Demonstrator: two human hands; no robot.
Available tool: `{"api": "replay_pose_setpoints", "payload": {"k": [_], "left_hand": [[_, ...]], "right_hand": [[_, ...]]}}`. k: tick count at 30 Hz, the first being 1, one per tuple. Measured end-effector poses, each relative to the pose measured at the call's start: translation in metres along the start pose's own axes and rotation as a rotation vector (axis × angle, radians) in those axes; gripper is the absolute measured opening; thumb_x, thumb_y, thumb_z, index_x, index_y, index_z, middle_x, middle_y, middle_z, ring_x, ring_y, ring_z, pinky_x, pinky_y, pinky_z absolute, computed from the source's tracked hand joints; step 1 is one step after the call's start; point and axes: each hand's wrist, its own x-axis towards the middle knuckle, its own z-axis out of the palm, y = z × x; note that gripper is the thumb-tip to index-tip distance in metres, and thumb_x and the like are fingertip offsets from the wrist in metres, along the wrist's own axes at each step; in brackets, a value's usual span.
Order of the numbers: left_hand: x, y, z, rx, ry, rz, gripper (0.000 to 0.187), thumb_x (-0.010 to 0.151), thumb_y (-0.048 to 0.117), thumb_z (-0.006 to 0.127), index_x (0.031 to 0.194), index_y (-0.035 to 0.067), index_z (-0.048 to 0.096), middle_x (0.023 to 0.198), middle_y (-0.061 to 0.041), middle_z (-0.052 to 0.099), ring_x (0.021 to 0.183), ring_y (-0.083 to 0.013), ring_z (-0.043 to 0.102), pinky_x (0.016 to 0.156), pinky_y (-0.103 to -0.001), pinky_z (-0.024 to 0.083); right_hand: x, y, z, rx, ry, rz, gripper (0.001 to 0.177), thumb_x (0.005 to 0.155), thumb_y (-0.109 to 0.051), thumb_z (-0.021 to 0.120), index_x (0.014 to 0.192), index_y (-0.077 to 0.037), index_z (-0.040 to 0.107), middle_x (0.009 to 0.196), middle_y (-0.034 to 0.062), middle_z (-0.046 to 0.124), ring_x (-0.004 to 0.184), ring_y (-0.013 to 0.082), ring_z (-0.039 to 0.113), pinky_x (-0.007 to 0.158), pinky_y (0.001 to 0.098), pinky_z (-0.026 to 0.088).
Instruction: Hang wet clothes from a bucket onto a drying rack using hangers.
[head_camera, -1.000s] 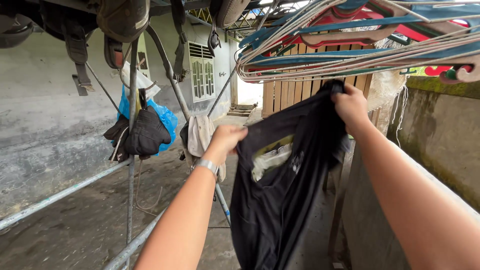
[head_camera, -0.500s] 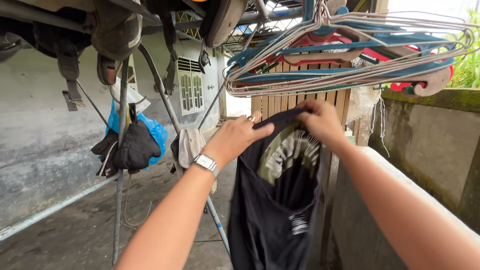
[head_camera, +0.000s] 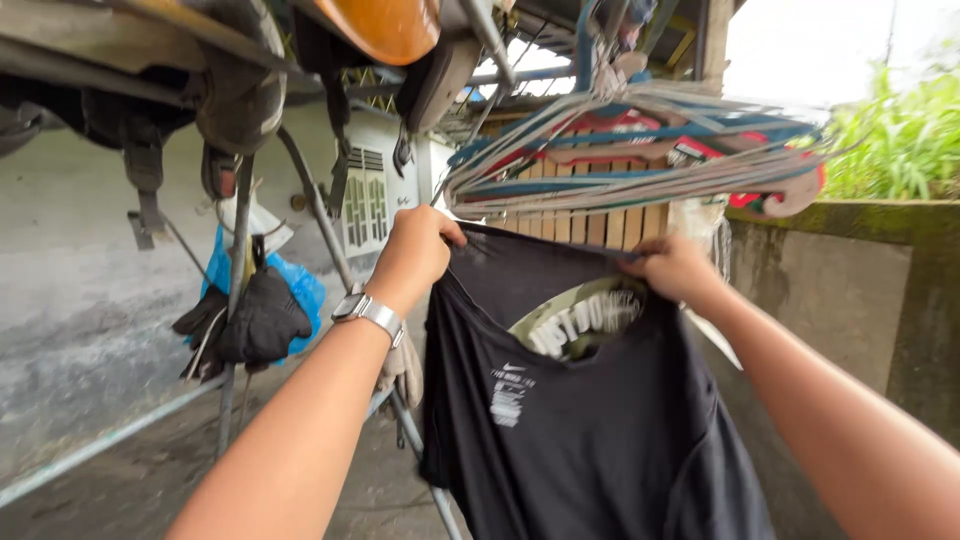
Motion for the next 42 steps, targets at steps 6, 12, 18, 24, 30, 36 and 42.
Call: {"api": "replay_pose_setpoints", "payload": {"k": [6,12,18,24,30,36,42], "left_hand": [[0.007,0.086,-0.058,-0.115,-0.274,-0.171,0.055,0.078,-0.011,0.052,0.127,0.007,0.066,0.093,-0.025,0.076,0.07,-0.0304,0.077,0.065,-0.04,0.061],[0.05,0.086,-0.054,-0.294,-0.176,-0.323,0.056,0.077,-0.008,0.052,0.129,0.008,0.066,0.095,-0.017,0.075,0.06,-0.0269,0.074,0.05,-0.035,0.061],[0.085,0.085,-0.04,-0.508,-0.302,-0.375,0.024,0.078,0.002,0.063,0.098,-0.01,0.071,0.079,-0.015,0.072,0.055,-0.0234,0.071,0.045,-0.035,0.058],[0.073,0.091,-0.043,-0.451,-0.276,-0.382,0.017,0.077,-0.002,0.059,0.089,-0.012,0.065,0.076,-0.018,0.069,0.052,-0.0276,0.07,0.042,-0.037,0.056],[0.067,0.086,-0.062,-0.251,-0.252,-0.453,0.026,0.077,-0.001,0.061,0.099,-0.015,0.066,0.081,-0.022,0.071,0.057,-0.0324,0.074,0.044,-0.039,0.061],[0.067,0.065,-0.07,-0.218,-0.184,-0.382,0.028,0.076,-0.004,0.059,0.101,-0.017,0.065,0.1,-0.021,0.068,0.06,-0.0341,0.074,0.042,-0.041,0.061],[0.047,0.067,-0.082,-0.138,-0.224,-0.518,0.027,0.082,0.001,0.058,0.101,-0.019,0.061,0.099,-0.027,0.071,0.061,-0.0365,0.075,0.046,-0.04,0.06]], "right_hand": [[-0.067,-0.083,-0.041,-0.284,-0.171,-0.156,0.033,0.085,-0.036,0.076,0.098,-0.005,0.079,0.068,0.0168,0.071,0.06,0.0245,0.064,0.064,0.0412,0.051],[-0.066,-0.132,-0.071,-0.366,0.068,-0.55,0.036,0.101,-0.039,0.065,0.097,-0.005,0.075,0.073,0.0165,0.068,0.067,0.0272,0.066,0.063,0.0436,0.05],[-0.008,-0.153,-0.1,-0.78,0.647,-0.805,0.037,0.103,-0.035,0.072,0.126,-0.006,0.071,0.109,0.015,0.071,0.094,0.0283,0.067,0.067,0.0381,0.053],[0.037,-0.146,-0.113,-0.783,0.518,-0.576,0.018,0.093,-0.031,0.08,0.104,-0.018,0.08,0.095,0.0066,0.071,0.091,0.027,0.069,0.088,0.0497,0.05],[0.035,-0.173,-0.105,-0.533,0.527,-0.492,0.008,0.093,-0.018,0.076,0.099,-0.017,0.081,0.1,0.0084,0.07,0.086,0.0285,0.068,0.071,0.0447,0.051],[0.036,-0.211,-0.079,-0.433,0.461,-0.578,0.012,0.097,-0.017,0.076,0.108,-0.013,0.079,0.099,0.0131,0.07,0.079,0.0274,0.068,0.071,0.0425,0.052],[0.024,-0.188,-0.02,-0.216,0.297,-0.619,0.013,0.095,-0.009,0.066,0.108,-0.01,0.068,0.1,0.0116,0.075,0.086,0.0251,0.073,0.074,0.0377,0.058]]}}
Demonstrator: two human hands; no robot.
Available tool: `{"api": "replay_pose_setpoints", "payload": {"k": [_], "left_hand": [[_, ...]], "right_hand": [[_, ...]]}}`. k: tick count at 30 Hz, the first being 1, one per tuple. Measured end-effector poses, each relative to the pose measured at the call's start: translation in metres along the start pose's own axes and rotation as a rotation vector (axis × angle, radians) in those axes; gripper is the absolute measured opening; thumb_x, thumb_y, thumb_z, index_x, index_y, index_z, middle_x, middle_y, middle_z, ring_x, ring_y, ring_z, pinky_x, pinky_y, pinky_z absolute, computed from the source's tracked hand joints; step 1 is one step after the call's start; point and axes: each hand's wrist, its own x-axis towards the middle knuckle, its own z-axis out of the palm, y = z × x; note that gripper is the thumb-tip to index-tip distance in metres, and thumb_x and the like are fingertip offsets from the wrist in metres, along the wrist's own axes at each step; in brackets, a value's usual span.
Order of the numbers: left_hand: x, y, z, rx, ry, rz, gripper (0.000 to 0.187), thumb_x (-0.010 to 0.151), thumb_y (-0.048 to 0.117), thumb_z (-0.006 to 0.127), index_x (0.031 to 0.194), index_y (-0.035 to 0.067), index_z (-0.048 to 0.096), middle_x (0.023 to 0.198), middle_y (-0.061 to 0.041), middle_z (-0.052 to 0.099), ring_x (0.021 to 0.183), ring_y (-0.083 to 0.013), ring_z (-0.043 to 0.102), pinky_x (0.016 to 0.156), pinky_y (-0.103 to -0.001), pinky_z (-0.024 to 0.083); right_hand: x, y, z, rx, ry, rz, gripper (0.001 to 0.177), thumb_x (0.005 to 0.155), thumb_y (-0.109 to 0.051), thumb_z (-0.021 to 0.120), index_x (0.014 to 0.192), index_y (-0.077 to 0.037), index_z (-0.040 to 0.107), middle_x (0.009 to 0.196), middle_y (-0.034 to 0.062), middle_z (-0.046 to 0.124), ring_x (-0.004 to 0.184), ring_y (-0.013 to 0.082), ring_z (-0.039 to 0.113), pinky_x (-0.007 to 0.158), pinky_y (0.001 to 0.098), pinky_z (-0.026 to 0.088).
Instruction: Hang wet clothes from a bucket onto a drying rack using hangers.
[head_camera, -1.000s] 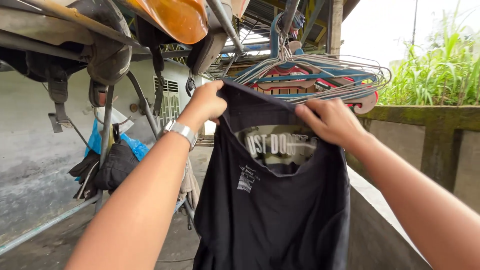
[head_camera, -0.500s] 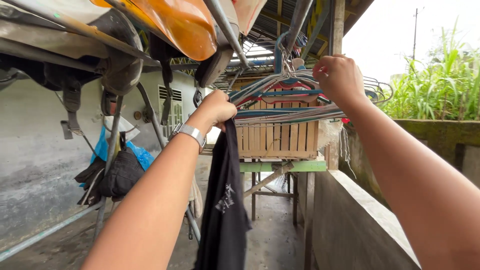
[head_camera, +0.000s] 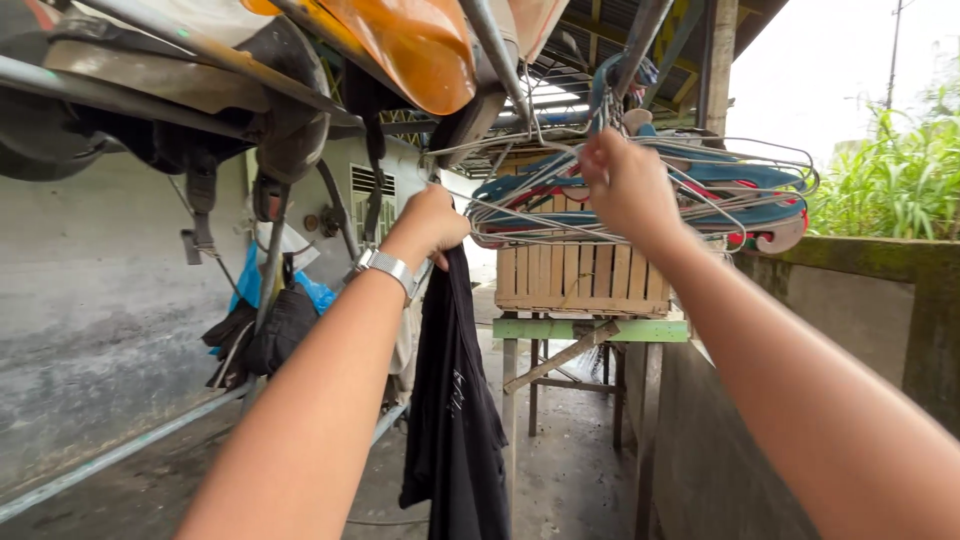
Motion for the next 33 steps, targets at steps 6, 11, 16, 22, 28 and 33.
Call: {"api": "replay_pose_setpoints", "payload": {"k": [6,11,16,22,28,33], "left_hand": [[0.004,-0.031,0.005,-0.073,0.043,-0.014,0.022,0.079,-0.002,0.056,0.093,-0.017,0.061,0.093,-0.027,0.071,0.06,-0.0356,0.074,0.046,-0.041,0.06],[0.003,-0.049,0.008,-0.109,0.088,-0.04,0.023,0.076,-0.001,0.056,0.092,-0.017,0.062,0.092,-0.027,0.071,0.059,-0.0366,0.074,0.047,-0.041,0.06],[-0.024,-0.056,0.008,-0.127,0.133,-0.017,0.023,0.075,0.002,0.058,0.09,-0.016,0.063,0.087,-0.026,0.071,0.058,-0.0356,0.074,0.047,-0.04,0.059],[-0.028,-0.077,0.013,-0.298,0.254,0.044,0.021,0.076,0.007,0.057,0.086,-0.007,0.068,0.077,-0.018,0.071,0.058,-0.0298,0.072,0.041,-0.038,0.058],[-0.008,-0.101,0.019,-0.327,0.416,0.263,0.04,0.088,0.034,0.064,0.068,0.0,0.06,0.059,-0.012,0.059,0.054,-0.0234,0.054,0.054,-0.039,0.045],[-0.041,-0.048,0.009,-0.306,0.333,0.186,0.075,0.09,0.067,0.064,0.063,-0.002,0.055,0.058,-0.009,0.054,0.056,-0.0185,0.049,0.056,-0.04,0.042]], "right_hand": [[-0.058,-0.072,-0.004,-0.008,0.089,-0.011,0.014,0.098,-0.012,0.065,0.111,-0.008,0.063,0.094,0.0135,0.074,0.083,0.0357,0.069,0.066,0.0455,0.05],[-0.072,-0.114,-0.028,-0.111,0.164,-0.156,0.016,0.097,-0.01,0.062,0.112,-0.014,0.067,0.091,0.0077,0.069,0.068,0.0292,0.067,0.057,0.043,0.048],[-0.098,-0.129,-0.031,-0.216,0.153,-0.249,0.016,0.096,-0.013,0.066,0.111,-0.015,0.069,0.079,0.0053,0.057,0.056,0.0245,0.061,0.046,0.0405,0.041],[-0.133,-0.135,-0.032,-0.233,0.176,-0.378,0.02,0.096,-0.01,0.068,0.115,-0.014,0.071,0.075,0.0038,0.054,0.049,0.0219,0.054,0.044,0.037,0.04],[-0.163,-0.14,-0.043,-0.207,0.158,-0.327,0.023,0.095,-0.008,0.067,0.118,-0.014,0.07,0.075,0.0045,0.053,0.051,0.0234,0.054,0.047,0.0377,0.042],[-0.174,-0.136,-0.062,-0.302,0.172,-0.209,0.02,0.096,-0.011,0.068,0.115,-0.016,0.073,0.072,0.0031,0.054,0.054,0.0243,0.058,0.048,0.0389,0.043]]}}
